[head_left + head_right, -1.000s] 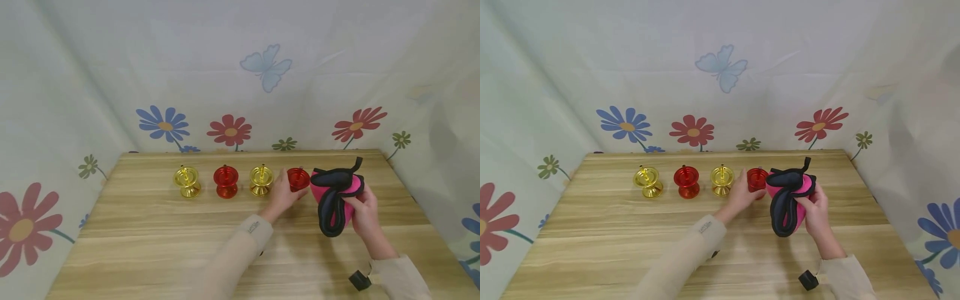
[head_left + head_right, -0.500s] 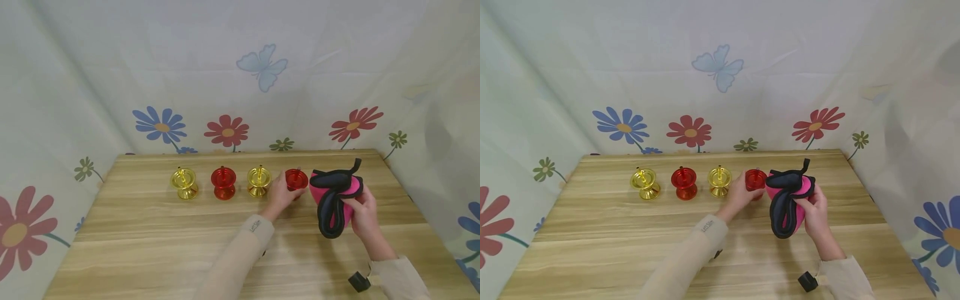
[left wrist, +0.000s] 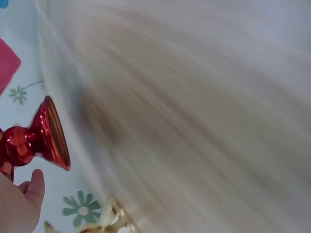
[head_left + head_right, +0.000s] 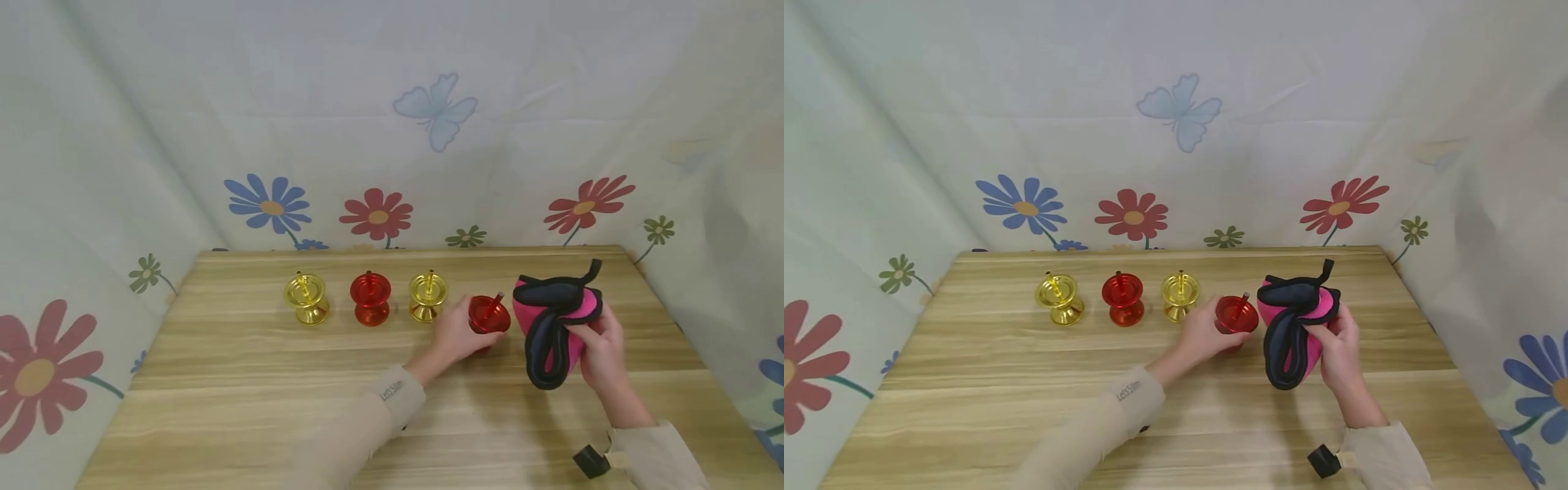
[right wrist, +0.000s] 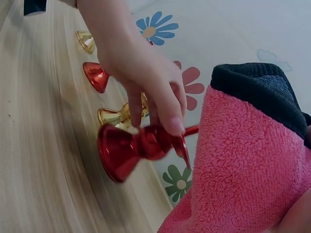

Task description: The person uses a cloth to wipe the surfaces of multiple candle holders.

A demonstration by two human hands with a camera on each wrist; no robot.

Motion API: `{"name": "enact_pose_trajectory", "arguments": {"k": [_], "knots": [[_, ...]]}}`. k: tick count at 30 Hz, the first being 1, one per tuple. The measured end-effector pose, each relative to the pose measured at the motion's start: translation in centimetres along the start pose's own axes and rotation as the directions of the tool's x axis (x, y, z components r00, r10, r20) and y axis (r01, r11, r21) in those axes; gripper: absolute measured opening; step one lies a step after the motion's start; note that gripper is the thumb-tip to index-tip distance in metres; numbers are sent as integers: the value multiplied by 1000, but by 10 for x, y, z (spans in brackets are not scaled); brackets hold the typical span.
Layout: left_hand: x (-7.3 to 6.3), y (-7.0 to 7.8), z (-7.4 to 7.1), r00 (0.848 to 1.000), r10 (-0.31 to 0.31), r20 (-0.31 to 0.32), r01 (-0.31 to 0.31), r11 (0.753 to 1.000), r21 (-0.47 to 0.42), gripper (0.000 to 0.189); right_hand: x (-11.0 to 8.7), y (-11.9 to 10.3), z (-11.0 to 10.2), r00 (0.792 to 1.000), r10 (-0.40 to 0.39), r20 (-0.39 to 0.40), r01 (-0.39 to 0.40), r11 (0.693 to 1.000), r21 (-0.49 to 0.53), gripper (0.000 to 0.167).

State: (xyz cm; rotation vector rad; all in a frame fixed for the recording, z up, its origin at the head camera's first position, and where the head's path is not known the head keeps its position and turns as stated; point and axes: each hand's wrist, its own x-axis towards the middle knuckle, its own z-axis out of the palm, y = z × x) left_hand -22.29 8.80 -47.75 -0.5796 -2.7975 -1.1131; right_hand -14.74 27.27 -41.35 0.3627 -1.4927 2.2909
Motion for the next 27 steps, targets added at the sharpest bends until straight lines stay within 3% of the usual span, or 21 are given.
{"name": "enact_pose_trajectory", "arguments": {"k": [4,8,12,16,18,21,24,27], "knots": [[-13,-1,-18,993,97,74,-106,986,128,64,0,1,3,999,-19,48,17,999,43,34],[-24,-2,-33,966,209,150,-244,929,277,64,-1,4,8,987,-34,156,23,997,70,39],[-31,0,-46,945,264,192,-318,874,366,64,-4,6,15,957,-27,287,33,999,-16,48],[-35,5,-56,931,316,181,-364,824,435,65,-9,5,19,913,-28,408,109,978,-177,52],[-36,6,-62,918,364,160,-394,784,479,66,-12,5,22,882,-38,469,193,939,-286,51],[-37,8,-72,896,424,132,-427,740,520,63,-16,4,26,824,-55,564,338,846,-412,51],[-38,9,-83,888,443,125,-439,731,523,62,-19,5,29,773,-55,632,455,742,-493,54],[-40,9,-92,880,456,133,-453,723,522,62,-21,4,33,730,-52,682,527,678,-512,55]]}}
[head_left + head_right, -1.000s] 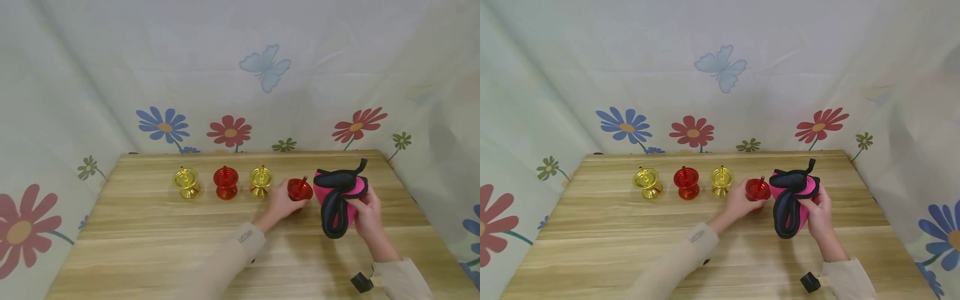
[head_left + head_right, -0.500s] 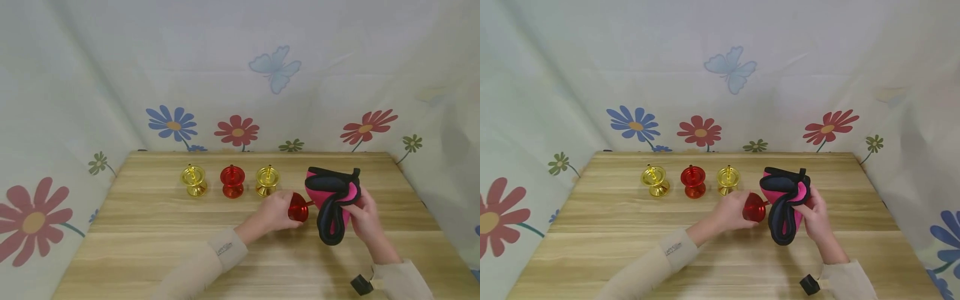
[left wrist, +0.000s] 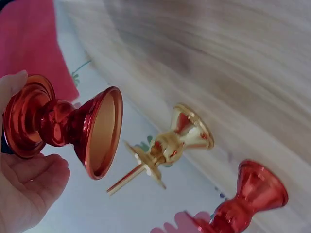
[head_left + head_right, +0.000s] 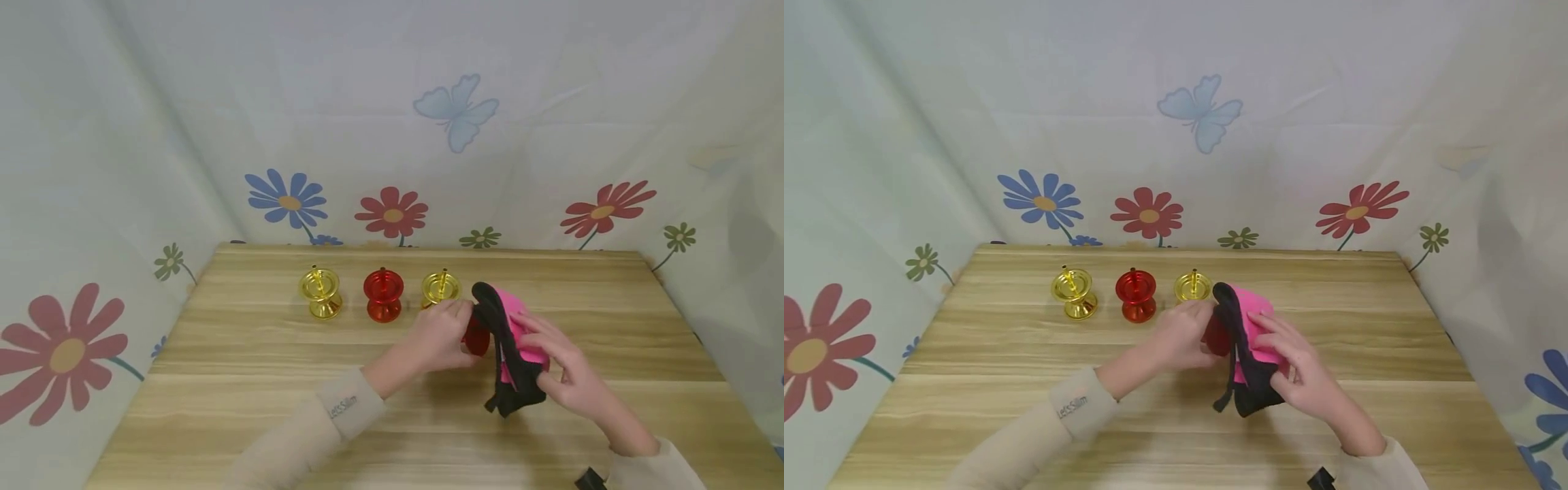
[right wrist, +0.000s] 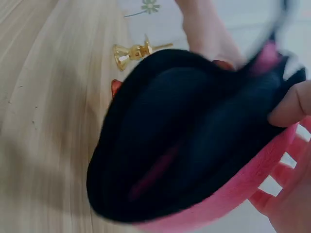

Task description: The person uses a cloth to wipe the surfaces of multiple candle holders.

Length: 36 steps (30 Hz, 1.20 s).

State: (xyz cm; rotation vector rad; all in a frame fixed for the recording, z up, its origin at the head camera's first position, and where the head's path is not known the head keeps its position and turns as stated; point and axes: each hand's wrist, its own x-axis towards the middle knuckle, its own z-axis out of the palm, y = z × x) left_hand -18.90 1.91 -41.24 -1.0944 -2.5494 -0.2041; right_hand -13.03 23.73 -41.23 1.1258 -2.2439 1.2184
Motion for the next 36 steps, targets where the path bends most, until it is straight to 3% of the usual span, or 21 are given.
{"name": "enact_pose_trajectory", "arguments": {"k": [5,11,15,18,21,25,30,36], "knots": [[-4,-3,-8,997,68,-39,-66,996,60,62,4,-9,1,998,-11,66,13,1000,-28,51],[-9,-5,-16,990,129,-59,-120,984,134,63,7,-18,-2,987,68,147,-77,996,56,50],[-12,-4,-24,982,172,-72,-159,974,162,62,12,-21,3,992,107,66,-109,993,36,36],[-13,-3,-28,973,213,-87,-191,959,211,62,18,-24,8,994,104,-25,-106,993,-49,43],[-14,-2,-32,967,233,-100,-205,950,236,63,21,-25,12,996,75,-50,-82,984,-159,47],[-14,-1,-36,963,243,-115,-212,949,234,61,20,-21,14,999,37,-23,-42,954,-297,42],[-14,2,-43,956,270,-118,-232,937,261,66,19,-19,19,999,-40,3,37,886,-462,47],[-16,5,-50,946,309,-96,-267,914,304,66,22,-22,23,993,-112,43,116,818,-563,44]]}}
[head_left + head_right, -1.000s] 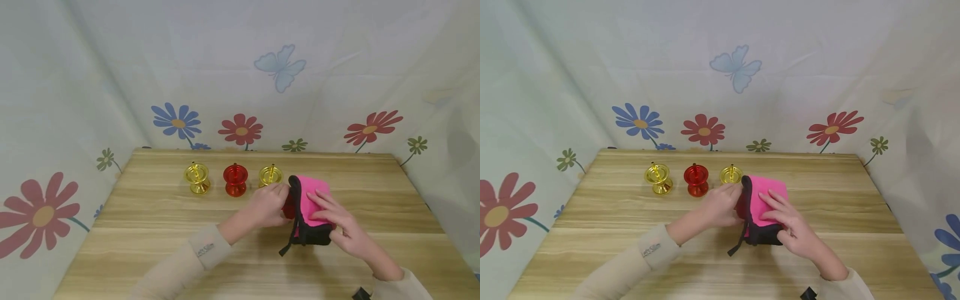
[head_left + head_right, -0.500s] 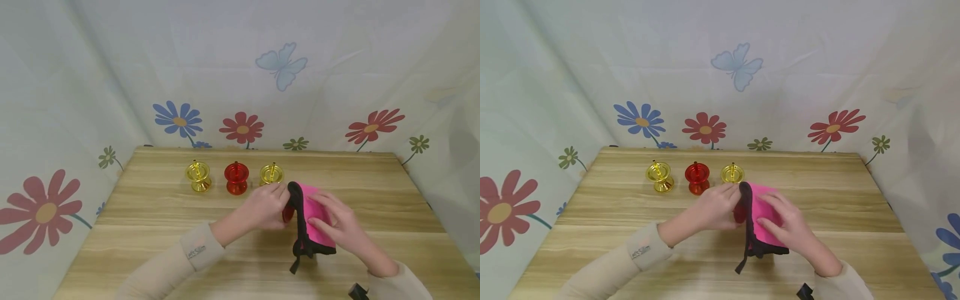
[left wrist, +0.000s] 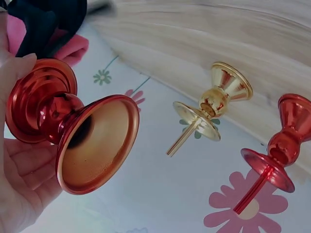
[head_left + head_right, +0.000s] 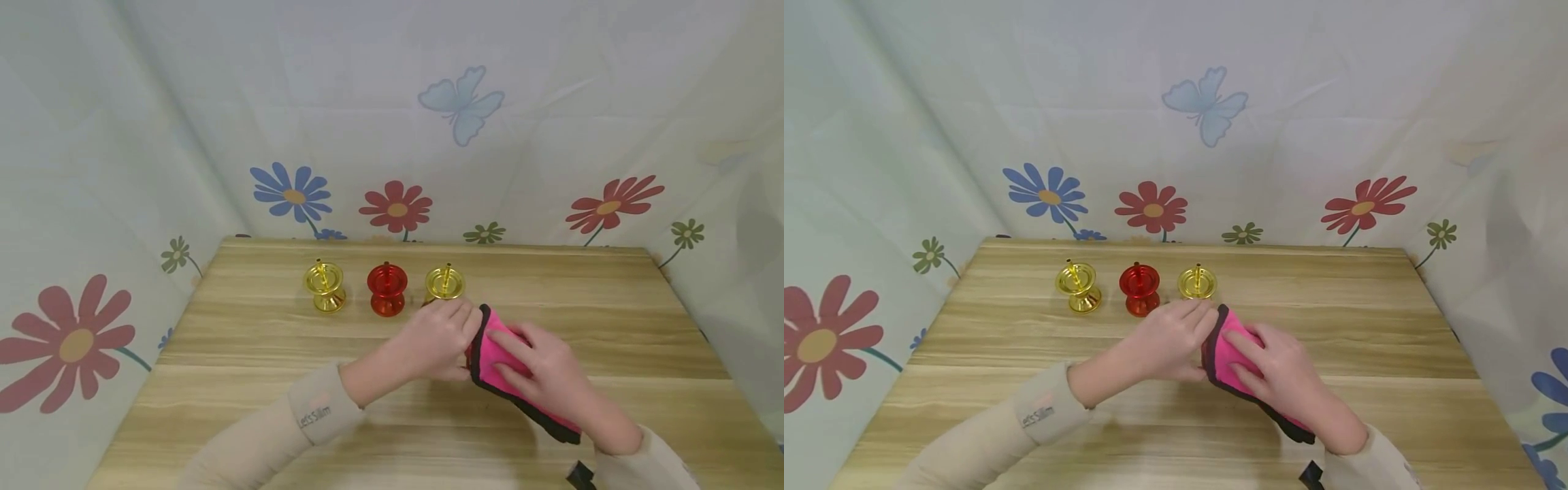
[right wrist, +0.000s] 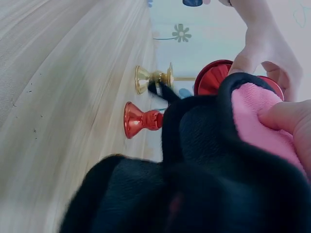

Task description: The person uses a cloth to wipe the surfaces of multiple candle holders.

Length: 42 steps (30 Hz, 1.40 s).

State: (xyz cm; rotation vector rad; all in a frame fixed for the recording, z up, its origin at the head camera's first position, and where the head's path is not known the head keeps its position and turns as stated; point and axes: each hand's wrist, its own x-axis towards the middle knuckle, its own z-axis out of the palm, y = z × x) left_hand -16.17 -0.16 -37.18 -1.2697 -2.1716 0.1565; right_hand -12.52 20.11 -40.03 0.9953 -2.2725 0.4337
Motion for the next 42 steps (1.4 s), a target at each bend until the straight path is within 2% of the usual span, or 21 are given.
{"name": "enact_pose_trajectory", "arguments": {"k": [5,10,13,15,17,19,21,22,25,27,28,30,32,33,35,37,39,40,41,42], "knots": [[-2,0,-4,999,31,-23,-30,999,36,71,5,-5,-2,999,-41,14,42,998,-53,45],[-3,2,-8,999,46,-26,-45,998,41,66,9,-10,-2,998,-48,43,52,994,-92,48],[-4,4,-10,998,45,-33,-44,998,39,62,10,-12,-1,998,-51,45,55,993,-100,33],[-5,6,-10,999,36,-39,-35,999,27,62,11,-12,0,998,-48,39,52,993,-102,30],[-6,6,-9,1000,14,-18,-14,1000,-2,65,11,-12,1,998,-48,28,51,994,-99,34],[-9,5,-8,998,-22,53,26,997,-75,73,11,-12,2,998,-64,21,66,993,-100,31],[-11,2,-7,985,-55,165,87,977,-194,84,12,-11,3,996,-90,21,92,991,-100,27],[-12,-1,-7,971,-66,230,126,959,-256,89,12,-10,4,994,-107,22,109,989,-97,26],[-12,-8,-6,921,-58,386,230,880,-416,92,14,-10,5,986,-164,11,164,982,-93,24],[-11,-12,-6,901,-35,432,262,838,-479,87,17,-11,5,981,-193,-14,191,977,-95,26],[-11,-13,-6,896,-27,443,271,823,-499,83,18,-11,6,978,-205,-29,201,975,-97,27],[-11,-15,-6,896,-24,443,275,813,-513,80,21,-12,7,975,-218,-52,211,972,-108,28],[-11,-14,-5,903,-42,428,278,817,-505,81,23,-13,8,975,-213,-58,205,972,-114,30],[-12,-13,-5,909,-56,413,272,830,-486,81,23,-13,9,978,-201,-52,195,975,-111,30],[-13,-11,-4,930,-86,356,242,873,-423,83,24,-13,9,986,-165,-34,161,982,-98,30],[-15,-7,-2,958,-113,264,200,923,-328,82,25,-13,10,993,-115,-15,113,990,-83,25],[-18,-4,1,978,-135,161,169,961,-221,83,26,-14,11,998,-64,1,64,996,-66,24],[-19,-2,2,982,-144,121,164,969,-182,84,26,-14,11,999,-45,9,46,997,-62,25],[-21,-1,3,982,-156,107,171,973,-156,87,27,-15,11,999,-33,19,34,998,-61,27],[-22,0,2,978,-166,123,184,971,-153,89,28,-15,12,999,-28,22,29,998,-61,29]]}}
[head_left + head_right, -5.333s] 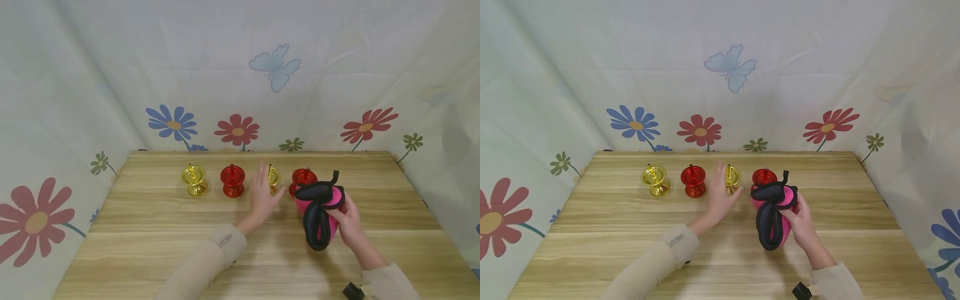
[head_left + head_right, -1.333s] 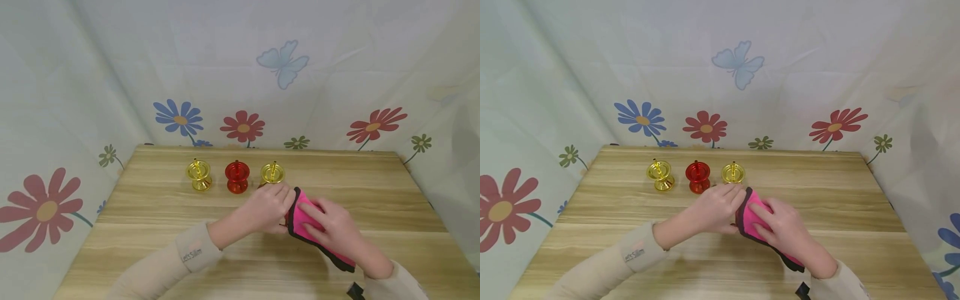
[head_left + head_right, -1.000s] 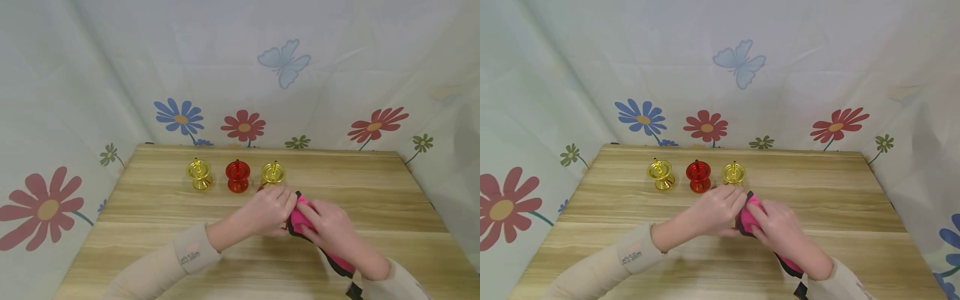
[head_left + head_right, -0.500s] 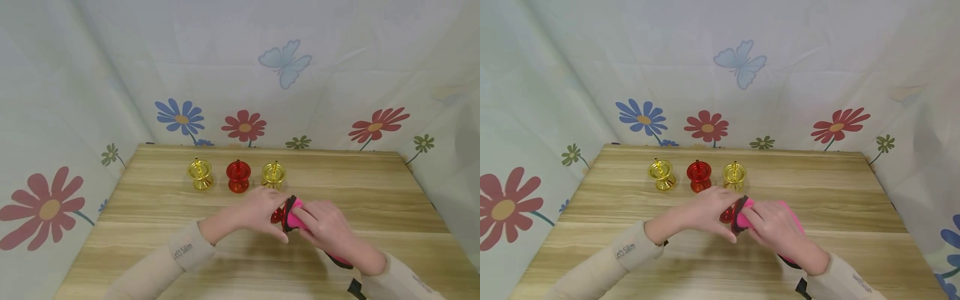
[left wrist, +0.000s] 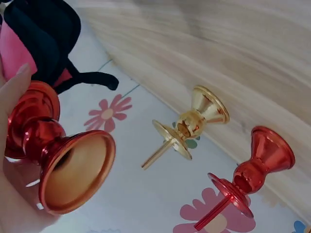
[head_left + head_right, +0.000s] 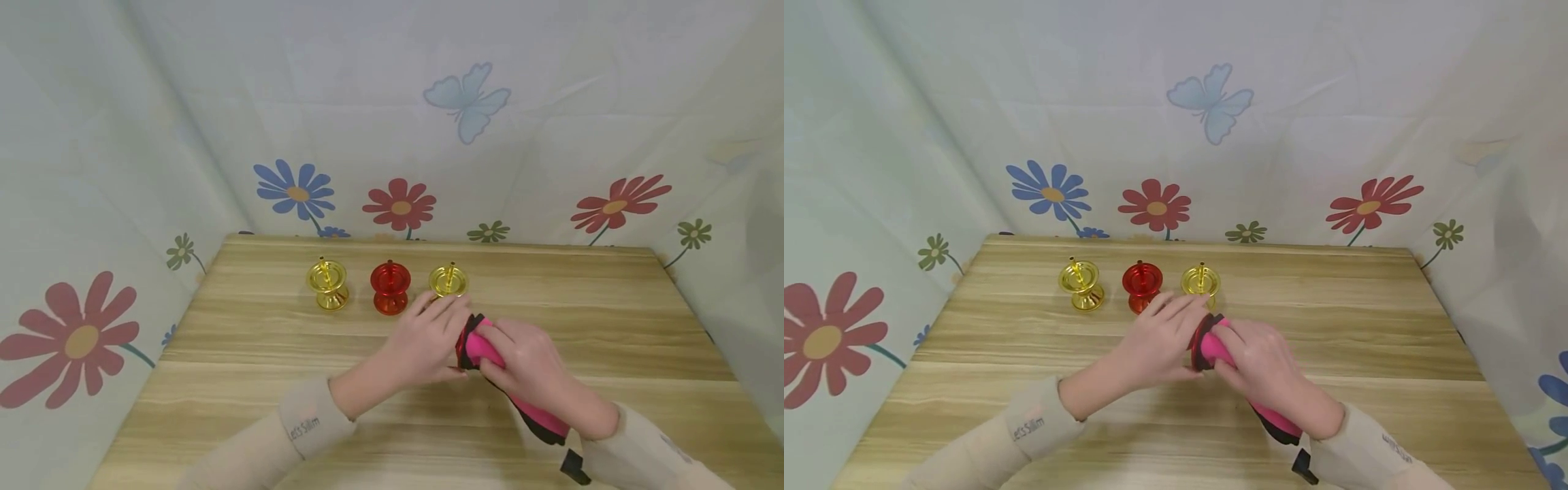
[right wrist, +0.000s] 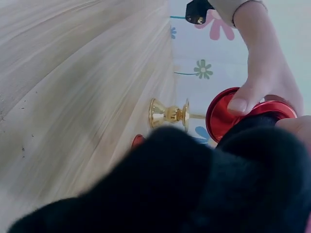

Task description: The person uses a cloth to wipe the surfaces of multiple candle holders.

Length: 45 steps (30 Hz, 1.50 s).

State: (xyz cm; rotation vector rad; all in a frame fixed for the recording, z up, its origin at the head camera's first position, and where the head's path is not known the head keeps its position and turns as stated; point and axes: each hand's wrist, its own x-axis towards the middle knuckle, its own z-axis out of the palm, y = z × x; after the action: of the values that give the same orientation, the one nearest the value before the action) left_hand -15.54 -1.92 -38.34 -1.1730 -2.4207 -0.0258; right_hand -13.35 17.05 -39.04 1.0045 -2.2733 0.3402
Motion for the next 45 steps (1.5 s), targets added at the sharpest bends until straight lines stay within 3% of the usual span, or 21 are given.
{"name": "enact_pose_trajectory", "arguments": {"k": [3,6,11,13,14,16,18,20,22,23,25,29,32,34,36,39,41,43,45], "knots": [[0,-3,-7,990,-38,138,53,993,-109,96,0,1,0,1000,-20,21,20,1000,-4,31],[5,-12,-15,954,-27,297,112,956,-272,95,1,3,0,997,-80,25,80,997,-12,32],[9,-19,-13,931,46,363,128,888,-443,80,3,4,2,988,-155,29,155,988,-10,32],[8,-17,-9,938,30,345,132,890,-437,80,3,4,4,989,-145,31,145,989,-10,32],[7,-15,-6,949,15,316,122,905,-409,82,2,4,4,991,-128,35,128,992,-11,31],[3,-11,1,978,-8,209,75,947,-314,86,2,5,6,996,-78,34,79,997,-9,30],[-2,-7,9,998,-12,61,23,983,-183,88,1,5,8,999,-25,27,26,1000,-8,29],[-6,-4,16,998,-8,-57,3,996,-90,91,2,6,9,1000,12,21,-12,1000,-5,28],[-7,-4,18,997,-11,-71,4,995,-102,93,1,6,10,1000,23,17,-23,1000,-4,28],[-7,-5,17,999,-20,-35,15,991,-133,96,1,7,10,1000,17,16,-17,1000,-6,28],[-5,-9,11,995,-41,95,64,967,-245,99,1,8,9,1000,-11,13,12,1000,-13,30],[4,-22,1,943,-17,332,159,900,-405,95,2,10,8,993,-115,3,115,993,-16,33],[8,-28,-1,911,23,413,187,867,-461,89,3,11,9,986,-167,7,167,986,-8,32],[9,-28,0,903,17,430,205,862,-464,88,3,11,10,986,-168,9,168,986,-8,31],[8,-24,3,917,-11,399,199,879,-433,90,2,12,13,990,-143,12,143,990,-10,31],[4,-16,8,961,-52,271,135,946,-296,91,2,13,16,996,-84,15,85,996,-13,32],[1,-12,11,981,-67,185,101,978,-183,94,2,13,18,998,-53,19,53,998,-16,31],[-2,-10,12,987,-73,146,92,988,-125,95,2,14,19,999,-40,23,41,999,-10,31],[-1,-12,11,980,-76,185,105,983,-152,97,2,14,19,999,-45,23,45,999,-5,32]]}}
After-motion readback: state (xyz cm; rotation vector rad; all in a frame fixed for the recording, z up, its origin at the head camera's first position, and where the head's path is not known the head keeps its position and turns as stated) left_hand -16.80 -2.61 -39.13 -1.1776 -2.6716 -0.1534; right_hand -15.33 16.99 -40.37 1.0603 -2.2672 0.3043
